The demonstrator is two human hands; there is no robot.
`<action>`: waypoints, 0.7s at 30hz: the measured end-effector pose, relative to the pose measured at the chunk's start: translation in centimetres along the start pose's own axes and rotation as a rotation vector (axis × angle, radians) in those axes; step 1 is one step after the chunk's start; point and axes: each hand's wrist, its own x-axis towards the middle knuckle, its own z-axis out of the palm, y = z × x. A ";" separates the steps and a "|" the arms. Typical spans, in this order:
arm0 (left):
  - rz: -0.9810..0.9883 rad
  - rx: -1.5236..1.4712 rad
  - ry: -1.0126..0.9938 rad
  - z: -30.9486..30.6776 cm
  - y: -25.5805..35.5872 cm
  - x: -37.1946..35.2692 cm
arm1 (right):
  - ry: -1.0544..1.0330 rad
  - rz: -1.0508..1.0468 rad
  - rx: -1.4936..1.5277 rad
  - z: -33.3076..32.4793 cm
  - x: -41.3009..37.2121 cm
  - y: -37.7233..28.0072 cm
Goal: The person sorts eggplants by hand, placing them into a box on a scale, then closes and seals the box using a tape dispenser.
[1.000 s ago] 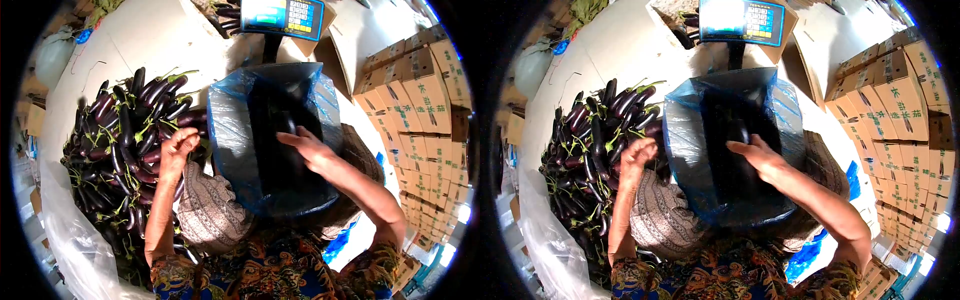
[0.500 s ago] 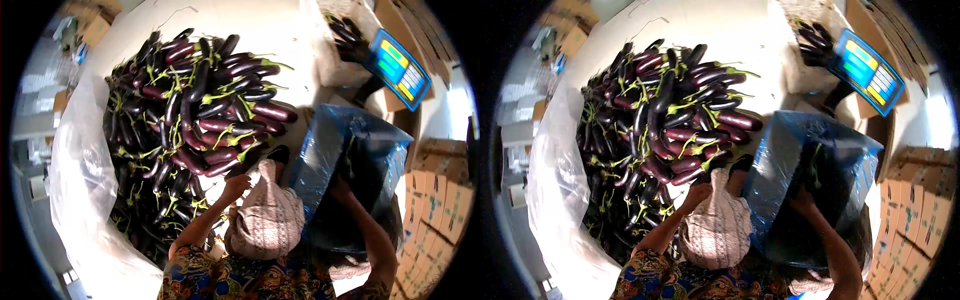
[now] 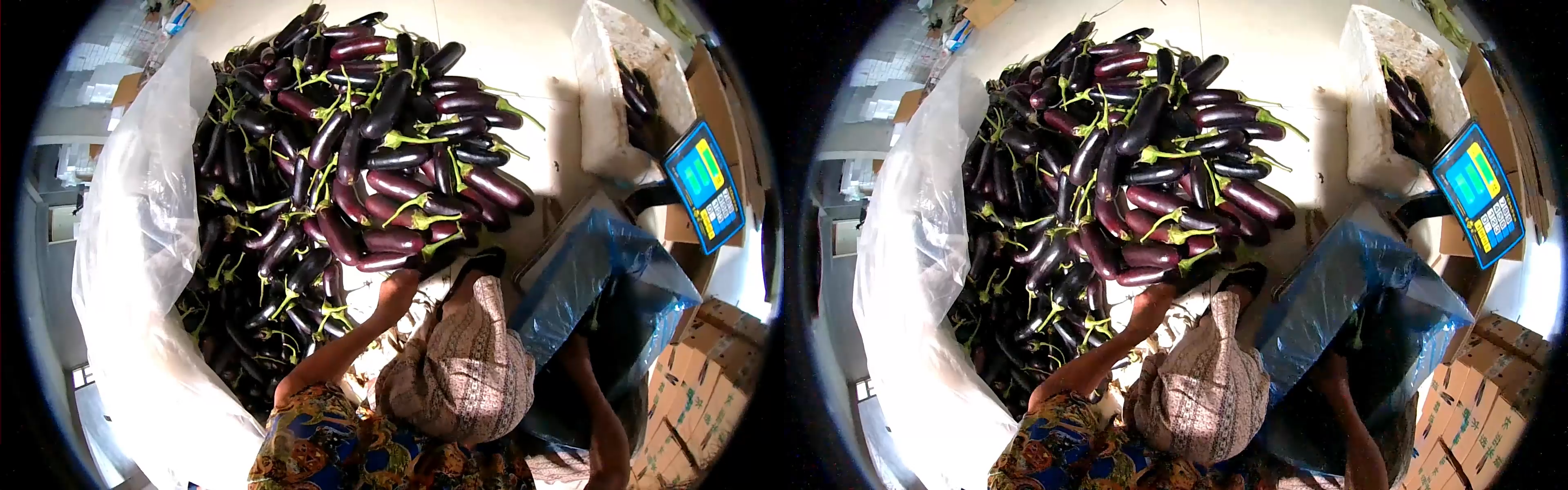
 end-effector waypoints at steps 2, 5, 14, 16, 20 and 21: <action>0.129 -0.166 0.298 -0.3 -2.4 2.0 | -0.167 0.122 -0.285 -1.9 -0.1 -2.1; 0.122 -0.031 0.440 -7.0 -0.3 7.1 | -0.346 0.099 -0.641 -6.4 -2.0 -10.3; 0.170 0.299 0.723 -13.0 -0.7 23.6 | -0.078 0.014 0.025 -8.9 -4.8 -11.4; 0.058 0.386 0.627 -12.0 -1.0 26.6 | -0.080 -0.011 0.052 -9.0 -4.5 -11.0; -0.158 0.553 0.486 -12.5 1.2 29.1 | -0.173 -0.063 0.063 -10.2 -4.7 -13.2; -0.047 0.541 0.557 -12.5 0.4 29.6 | -0.195 -0.048 0.048 -10.9 -4.9 -13.8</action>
